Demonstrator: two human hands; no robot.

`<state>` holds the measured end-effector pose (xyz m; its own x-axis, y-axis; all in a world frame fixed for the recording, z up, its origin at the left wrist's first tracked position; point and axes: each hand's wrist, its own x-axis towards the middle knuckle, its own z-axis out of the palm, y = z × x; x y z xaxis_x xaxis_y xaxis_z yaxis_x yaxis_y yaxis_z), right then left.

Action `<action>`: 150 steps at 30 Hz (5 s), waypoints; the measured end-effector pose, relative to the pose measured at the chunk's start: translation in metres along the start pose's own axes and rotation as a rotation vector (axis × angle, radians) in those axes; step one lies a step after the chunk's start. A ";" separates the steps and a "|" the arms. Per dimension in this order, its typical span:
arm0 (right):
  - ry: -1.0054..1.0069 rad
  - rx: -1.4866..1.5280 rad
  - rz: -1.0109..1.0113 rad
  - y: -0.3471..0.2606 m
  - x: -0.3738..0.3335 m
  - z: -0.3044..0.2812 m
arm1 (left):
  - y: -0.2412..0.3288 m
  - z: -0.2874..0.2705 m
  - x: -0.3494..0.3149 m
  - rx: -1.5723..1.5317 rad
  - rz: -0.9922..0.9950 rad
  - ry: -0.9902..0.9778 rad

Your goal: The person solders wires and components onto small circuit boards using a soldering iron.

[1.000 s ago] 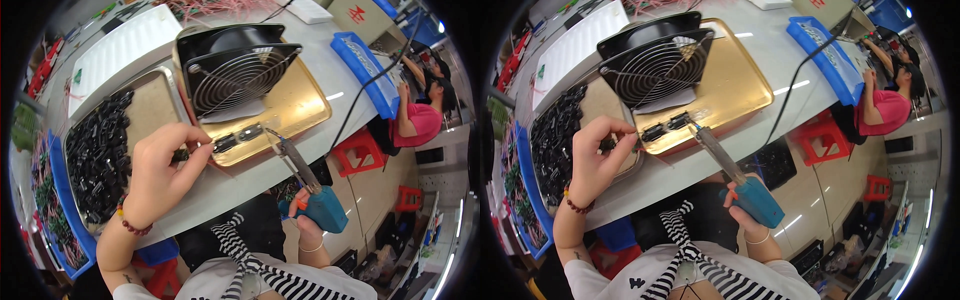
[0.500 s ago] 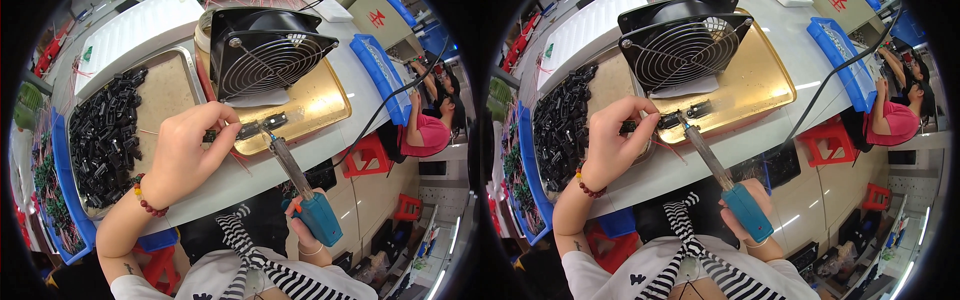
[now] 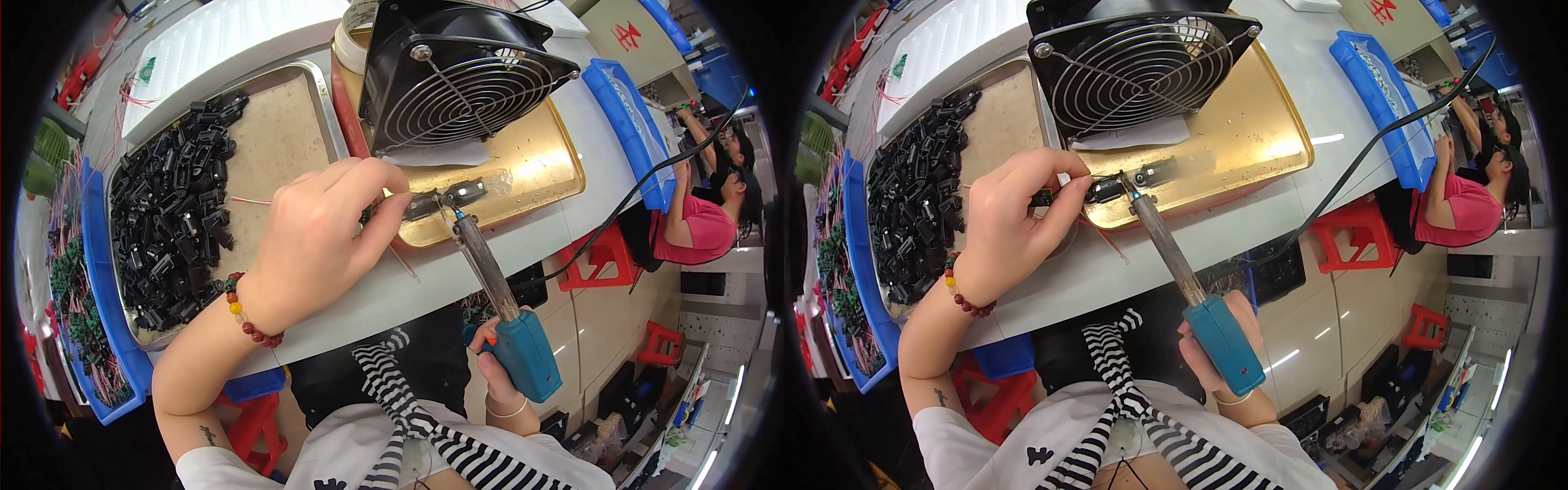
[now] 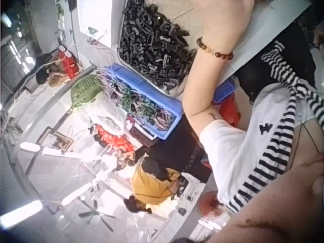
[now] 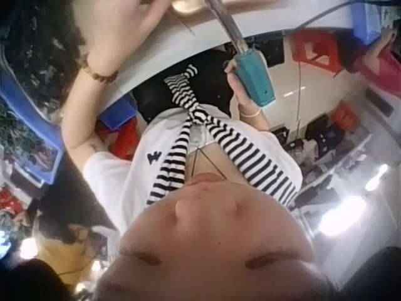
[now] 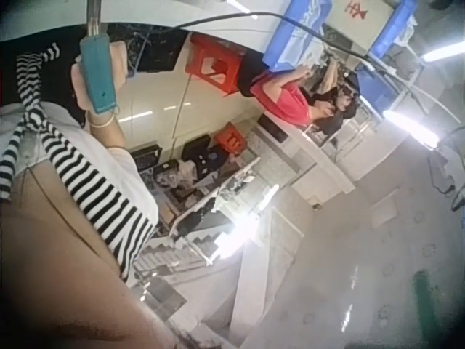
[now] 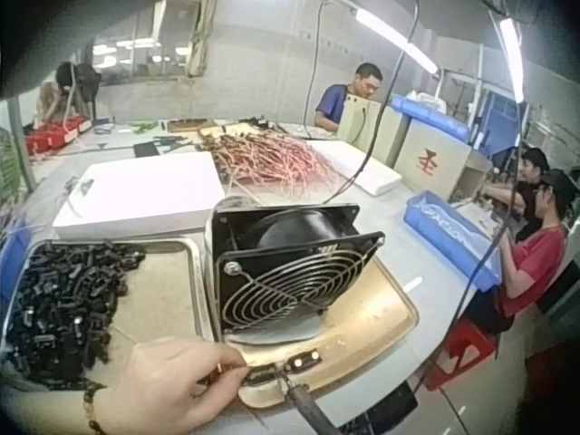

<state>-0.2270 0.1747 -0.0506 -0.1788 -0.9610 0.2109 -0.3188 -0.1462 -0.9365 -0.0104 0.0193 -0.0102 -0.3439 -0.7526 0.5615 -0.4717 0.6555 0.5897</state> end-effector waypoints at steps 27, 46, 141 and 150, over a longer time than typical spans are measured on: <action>-0.011 0.021 0.038 -0.001 0.002 -0.003 | -0.003 0.001 -0.002 0.027 0.041 -0.003; 0.054 0.358 0.166 0.004 -0.009 -0.003 | -0.003 0.001 -0.002 0.040 0.069 0.007; 0.044 0.177 0.026 0.002 0.005 -0.003 | -0.011 -0.031 0.009 0.201 0.317 -0.118; 0.071 0.369 0.075 0.015 -0.002 -0.007 | -0.012 -0.032 0.008 0.211 0.313 -0.133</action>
<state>-0.2381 0.1765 -0.0630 -0.2573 -0.9555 0.1445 0.0519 -0.1630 -0.9853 0.0189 0.0074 0.0057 -0.5933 -0.5292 0.6066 -0.4791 0.8377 0.2622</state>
